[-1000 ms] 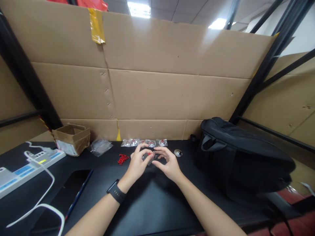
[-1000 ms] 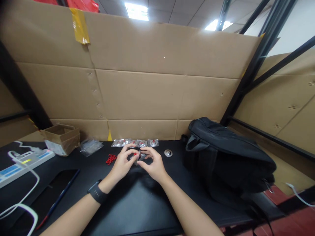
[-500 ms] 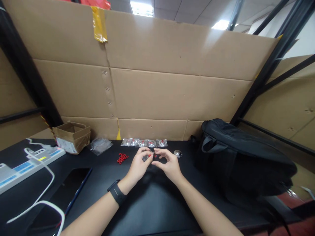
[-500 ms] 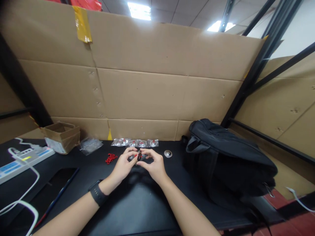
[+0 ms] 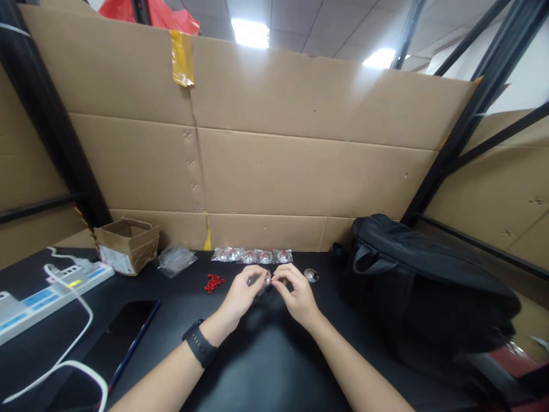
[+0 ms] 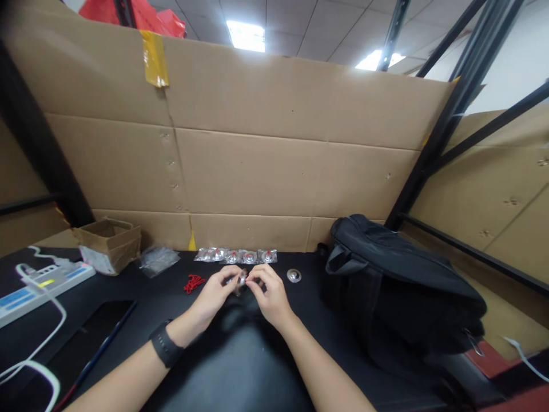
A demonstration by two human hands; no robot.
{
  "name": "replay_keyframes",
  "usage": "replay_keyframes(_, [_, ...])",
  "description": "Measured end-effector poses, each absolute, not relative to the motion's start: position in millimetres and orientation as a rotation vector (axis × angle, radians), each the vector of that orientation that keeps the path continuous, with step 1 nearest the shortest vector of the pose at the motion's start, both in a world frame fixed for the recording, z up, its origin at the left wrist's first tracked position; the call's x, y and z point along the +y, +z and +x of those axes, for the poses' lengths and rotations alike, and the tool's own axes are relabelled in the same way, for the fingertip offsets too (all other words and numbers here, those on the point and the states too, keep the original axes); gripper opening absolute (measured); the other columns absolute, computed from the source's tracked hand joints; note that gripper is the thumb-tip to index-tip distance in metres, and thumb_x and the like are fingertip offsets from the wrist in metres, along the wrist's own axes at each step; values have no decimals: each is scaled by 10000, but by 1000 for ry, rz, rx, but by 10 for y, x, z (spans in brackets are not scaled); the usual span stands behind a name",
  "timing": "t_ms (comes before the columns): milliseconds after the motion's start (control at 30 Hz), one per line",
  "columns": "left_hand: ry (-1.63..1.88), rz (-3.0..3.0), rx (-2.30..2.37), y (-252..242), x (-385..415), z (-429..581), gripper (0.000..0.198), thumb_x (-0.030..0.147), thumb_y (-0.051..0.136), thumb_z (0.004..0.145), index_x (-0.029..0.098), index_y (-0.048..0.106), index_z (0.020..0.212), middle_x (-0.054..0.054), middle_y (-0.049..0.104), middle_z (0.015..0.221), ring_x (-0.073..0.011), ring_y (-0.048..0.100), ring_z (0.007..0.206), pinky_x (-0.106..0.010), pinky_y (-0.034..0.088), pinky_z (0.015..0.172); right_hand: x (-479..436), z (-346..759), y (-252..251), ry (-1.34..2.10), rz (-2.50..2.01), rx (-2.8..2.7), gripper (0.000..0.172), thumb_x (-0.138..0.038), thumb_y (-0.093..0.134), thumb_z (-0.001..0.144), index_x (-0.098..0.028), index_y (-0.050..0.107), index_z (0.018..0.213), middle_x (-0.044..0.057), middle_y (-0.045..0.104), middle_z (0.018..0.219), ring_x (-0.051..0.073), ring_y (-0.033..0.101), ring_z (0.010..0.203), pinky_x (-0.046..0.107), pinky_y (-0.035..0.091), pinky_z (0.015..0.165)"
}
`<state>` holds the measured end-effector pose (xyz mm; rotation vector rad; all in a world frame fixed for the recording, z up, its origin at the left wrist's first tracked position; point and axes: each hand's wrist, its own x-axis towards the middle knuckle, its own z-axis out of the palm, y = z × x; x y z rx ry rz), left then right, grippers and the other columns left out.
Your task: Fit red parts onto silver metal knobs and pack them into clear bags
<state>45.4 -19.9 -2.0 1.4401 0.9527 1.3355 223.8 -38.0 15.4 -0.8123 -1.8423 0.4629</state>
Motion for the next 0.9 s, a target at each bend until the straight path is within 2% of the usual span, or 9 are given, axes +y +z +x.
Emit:
replay_keyframes(67, [1432, 1337, 998, -4, -185, 421, 345, 483, 608, 880, 203, 709, 1055, -86, 680, 1113, -238, 617, 1069, -362, 466, 960, -390, 2255, 166, 452, -827, -1935, 89, -235, 575, 948, -222, 663, 945, 72, 626, 1016, 192, 607, 931, 302, 499, 764])
replay_keyframes(133, [1450, 1444, 1008, 46, -192, 372, 313, 453, 571, 905, 214, 716, 1046, -81, 685, 1126, -245, 605, 1105, -392, 443, 1003, -401, 2278, 186, 440, -831, -2024, 85, -221, 568, 950, -228, 653, 947, 68, 619, 1036, 199, 595, 988, 312, 494, 824])
replay_keyframes(233, [1259, 2000, 1056, 152, -260, 306, 213, 414, 627, 872, 264, 768, 927, -66, 670, 1188, -286, 516, 1222, -475, 353, 1083, -408, 2320, 224, 426, -844, -2050, 90, -216, 549, 960, -226, 637, 946, 68, 616, 1046, 199, 589, 1011, 327, 485, 882])
replay_keyframes(367, [994, 2416, 1139, 219, -360, 284, 204, 439, 675, 845, 376, 756, 1021, -16, 640, 1276, -322, 391, 1314, -560, 281, 1084, -404, 2371, 253, 434, -844, -2022, 109, -224, 524, 970, -218, 626, 931, 66, 634, 1009, 198, 600, 980, 328, 487, 883])
replay_keyframes(567, [1007, 2430, 1118, 153, -316, 281, 281, 459, 654, 861, 360, 714, 1118, -44, 642, 1264, -319, 425, 1281, -509, 324, 1052, -408, 2391, 254, 475, -917, -1986, 139, -275, 546, 958, -222, 666, 912, 38, 668, 848, 173, 602, 729, 296, 487, 700])
replay_keyframes(667, [1064, 2330, 1158, 112, -290, 291, 352, 450, 506, 956, 316, 615, 1263, -69, 623, 1269, -275, 499, 1217, -448, 369, 1016, -391, 2471, 308, 455, -933, -1853, 134, -302, 563, 943, -216, 656, 904, 32, 667, 785, 172, 600, 675, 296, 485, 665])
replay_keyframes(733, [1045, 2302, 1168, 73, -296, 312, 359, 427, 419, 996, 296, 587, 1286, -69, 633, 1230, -248, 553, 1147, -409, 393, 980, -363, 2586, 350, 450, -972, -1801, 111, -302, 569, 928, -214, 636, 928, 23, 667, 762, 166, 598, 644, 285, 479, 632])
replay_keyframes(900, [812, 2476, 1090, -57, -367, 355, 383, 452, 448, 984, 372, 564, 1340, -55, 629, 1257, -262, 562, 1144, -399, 373, 953, -247, 2926, 316, 491, -1134, -1977, 117, -173, 588, 847, -223, 633, 943, -14, 693, 738, 145, 615, 637, 257, 472, 655])
